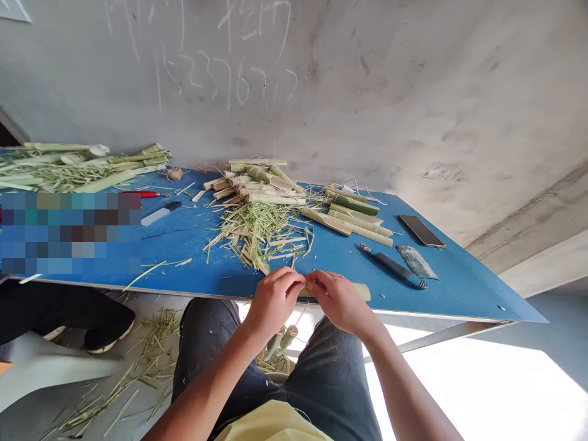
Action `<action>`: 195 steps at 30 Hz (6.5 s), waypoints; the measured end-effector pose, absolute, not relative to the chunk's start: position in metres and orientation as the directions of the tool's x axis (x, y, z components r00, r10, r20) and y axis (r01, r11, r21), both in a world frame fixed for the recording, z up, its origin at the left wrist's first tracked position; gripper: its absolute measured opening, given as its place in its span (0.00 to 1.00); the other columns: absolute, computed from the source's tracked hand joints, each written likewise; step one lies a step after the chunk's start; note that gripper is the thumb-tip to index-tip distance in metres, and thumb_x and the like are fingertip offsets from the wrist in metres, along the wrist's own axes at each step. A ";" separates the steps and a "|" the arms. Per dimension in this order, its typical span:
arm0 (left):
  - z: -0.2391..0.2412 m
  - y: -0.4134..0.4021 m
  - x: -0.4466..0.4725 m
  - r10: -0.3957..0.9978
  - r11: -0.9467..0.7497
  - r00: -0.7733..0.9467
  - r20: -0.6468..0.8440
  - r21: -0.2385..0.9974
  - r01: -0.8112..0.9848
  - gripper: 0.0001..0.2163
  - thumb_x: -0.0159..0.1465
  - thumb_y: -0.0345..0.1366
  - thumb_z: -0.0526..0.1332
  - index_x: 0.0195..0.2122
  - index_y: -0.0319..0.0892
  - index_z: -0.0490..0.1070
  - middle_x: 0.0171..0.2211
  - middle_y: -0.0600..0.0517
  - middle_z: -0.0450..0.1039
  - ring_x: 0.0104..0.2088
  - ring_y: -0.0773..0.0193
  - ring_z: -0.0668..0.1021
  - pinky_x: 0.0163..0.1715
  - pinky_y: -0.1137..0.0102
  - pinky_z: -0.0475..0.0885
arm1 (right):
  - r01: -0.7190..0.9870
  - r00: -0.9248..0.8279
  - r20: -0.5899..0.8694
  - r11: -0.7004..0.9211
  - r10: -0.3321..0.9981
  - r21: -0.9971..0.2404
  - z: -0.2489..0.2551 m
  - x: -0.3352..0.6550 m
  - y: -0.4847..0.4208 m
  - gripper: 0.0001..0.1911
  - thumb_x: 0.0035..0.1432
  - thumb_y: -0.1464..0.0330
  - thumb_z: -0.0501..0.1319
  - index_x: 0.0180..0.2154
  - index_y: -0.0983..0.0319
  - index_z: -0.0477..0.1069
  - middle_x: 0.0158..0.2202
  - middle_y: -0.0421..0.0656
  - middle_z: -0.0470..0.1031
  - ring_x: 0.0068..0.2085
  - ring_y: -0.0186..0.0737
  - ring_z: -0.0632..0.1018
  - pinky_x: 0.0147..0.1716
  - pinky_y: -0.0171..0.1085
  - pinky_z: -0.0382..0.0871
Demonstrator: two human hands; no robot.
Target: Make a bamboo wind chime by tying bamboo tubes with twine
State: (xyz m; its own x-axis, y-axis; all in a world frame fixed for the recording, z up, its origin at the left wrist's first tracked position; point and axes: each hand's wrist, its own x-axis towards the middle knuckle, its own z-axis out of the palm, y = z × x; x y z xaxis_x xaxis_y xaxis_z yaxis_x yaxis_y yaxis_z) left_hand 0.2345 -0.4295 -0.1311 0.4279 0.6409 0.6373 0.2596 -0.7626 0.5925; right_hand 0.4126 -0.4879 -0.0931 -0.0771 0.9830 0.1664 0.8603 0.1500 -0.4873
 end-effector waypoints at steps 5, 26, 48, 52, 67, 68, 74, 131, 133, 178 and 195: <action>-0.139 -0.430 0.232 0.591 -0.804 0.429 0.683 0.543 0.242 0.06 0.68 0.24 0.66 0.40 0.41 0.80 0.39 0.49 0.82 0.39 0.61 0.84 0.41 0.69 0.79 | 0.875 -0.072 0.128 0.124 0.989 -0.468 -0.090 0.411 -0.487 0.12 0.76 0.67 0.54 0.39 0.59 0.73 0.38 0.44 0.82 0.39 0.43 0.79 0.38 0.38 0.63; -0.122 -0.434 0.233 0.680 -0.729 0.497 0.540 0.575 0.372 0.07 0.73 0.28 0.55 0.37 0.44 0.68 0.37 0.49 0.75 0.37 0.59 0.78 0.37 0.67 0.74 | 0.824 -0.034 0.223 0.154 0.974 -0.545 -0.098 0.414 -0.487 0.09 0.72 0.63 0.54 0.42 0.57 0.72 0.29 0.38 0.74 0.30 0.40 0.73 0.31 0.36 0.60; -0.112 -0.418 0.228 0.767 -0.528 0.540 0.347 0.819 0.224 0.07 0.70 0.32 0.59 0.35 0.43 0.73 0.38 0.49 0.76 0.38 0.61 0.79 0.37 0.69 0.77 | 0.803 -0.004 0.344 0.209 0.939 -0.559 -0.109 0.408 -0.490 0.20 0.75 0.53 0.57 0.38 0.57 0.79 0.30 0.42 0.80 0.33 0.41 0.78 0.34 0.38 0.63; -0.110 -0.417 0.228 0.798 -0.462 0.533 0.282 0.854 0.239 0.07 0.70 0.33 0.60 0.34 0.42 0.75 0.40 0.48 0.77 0.38 0.60 0.80 0.33 0.70 0.77 | 0.822 -0.036 0.386 0.247 0.922 -0.513 -0.113 0.412 -0.490 0.18 0.75 0.56 0.57 0.40 0.57 0.79 0.32 0.42 0.82 0.34 0.41 0.79 0.36 0.39 0.65; -0.110 -0.416 0.227 0.814 -0.437 0.520 0.258 0.863 0.256 0.08 0.73 0.37 0.57 0.37 0.44 0.74 0.39 0.49 0.76 0.38 0.60 0.79 0.32 0.72 0.77 | 0.864 -0.104 0.427 0.294 0.898 -0.410 -0.110 0.408 -0.496 0.11 0.75 0.61 0.59 0.47 0.58 0.76 0.31 0.41 0.82 0.30 0.41 0.79 0.34 0.39 0.62; -0.110 -0.416 0.227 0.814 -0.439 0.518 0.262 0.862 0.254 0.08 0.73 0.37 0.57 0.38 0.44 0.74 0.39 0.49 0.77 0.38 0.60 0.79 0.32 0.72 0.77 | 0.870 -0.081 0.416 0.268 0.906 -0.414 -0.110 0.406 -0.494 0.10 0.75 0.62 0.59 0.46 0.58 0.77 0.30 0.41 0.81 0.30 0.41 0.79 0.33 0.39 0.61; -0.109 -0.416 0.228 0.806 -0.450 0.529 0.265 0.855 0.258 0.07 0.72 0.36 0.57 0.38 0.44 0.74 0.40 0.49 0.77 0.39 0.60 0.79 0.33 0.71 0.78 | 0.862 -0.022 0.351 0.196 0.936 -0.469 -0.109 0.401 -0.490 0.05 0.68 0.69 0.63 0.38 0.56 0.77 0.31 0.40 0.81 0.31 0.40 0.77 0.34 0.38 0.60; -0.121 -0.413 0.228 0.885 -0.173 0.438 0.157 0.985 -0.003 0.16 0.70 0.53 0.58 0.39 0.43 0.68 0.33 0.51 0.70 0.36 0.58 0.80 0.25 0.69 0.83 | 0.885 -0.055 0.580 0.309 0.813 -0.349 -0.130 0.410 -0.511 0.10 0.75 0.66 0.58 0.49 0.59 0.78 0.34 0.41 0.81 0.33 0.40 0.77 0.37 0.40 0.62; -0.121 -0.413 0.227 0.879 -0.170 0.452 0.153 0.985 -0.004 0.16 0.70 0.53 0.59 0.39 0.43 0.69 0.34 0.51 0.70 0.36 0.59 0.80 0.25 0.69 0.83 | 0.880 -0.045 0.590 0.312 0.806 -0.359 -0.129 0.412 -0.513 0.11 0.75 0.65 0.58 0.53 0.60 0.76 0.34 0.41 0.80 0.31 0.39 0.76 0.37 0.40 0.64; -0.117 -0.409 0.224 0.901 -0.035 0.431 0.046 0.999 -0.033 0.24 0.64 0.62 0.63 0.38 0.43 0.70 0.27 0.55 0.68 0.29 0.64 0.77 0.25 0.72 0.79 | 0.850 -0.409 0.566 0.524 0.716 -0.048 -0.106 0.424 -0.509 0.16 0.74 0.70 0.56 0.57 0.59 0.77 0.53 0.52 0.81 0.44 0.45 0.83 0.41 0.43 0.78; -0.115 -0.409 0.223 0.907 0.001 0.421 0.015 0.999 -0.037 0.26 0.62 0.64 0.64 0.39 0.42 0.70 0.25 0.56 0.69 0.26 0.66 0.76 0.25 0.73 0.79 | 0.833 -0.464 0.484 0.552 0.742 -0.048 -0.103 0.446 -0.507 0.16 0.74 0.66 0.59 0.57 0.65 0.75 0.53 0.52 0.82 0.44 0.48 0.81 0.42 0.47 0.77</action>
State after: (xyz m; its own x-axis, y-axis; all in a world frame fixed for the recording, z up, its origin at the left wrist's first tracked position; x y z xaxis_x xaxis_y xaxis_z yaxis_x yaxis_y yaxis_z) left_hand 0.2231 -0.4089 -0.1153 0.4209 0.9070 0.0145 -0.0366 0.0010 0.9993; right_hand 0.4460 -0.5072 -0.1033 -0.4637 0.7421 0.4841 0.8326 0.5517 -0.0482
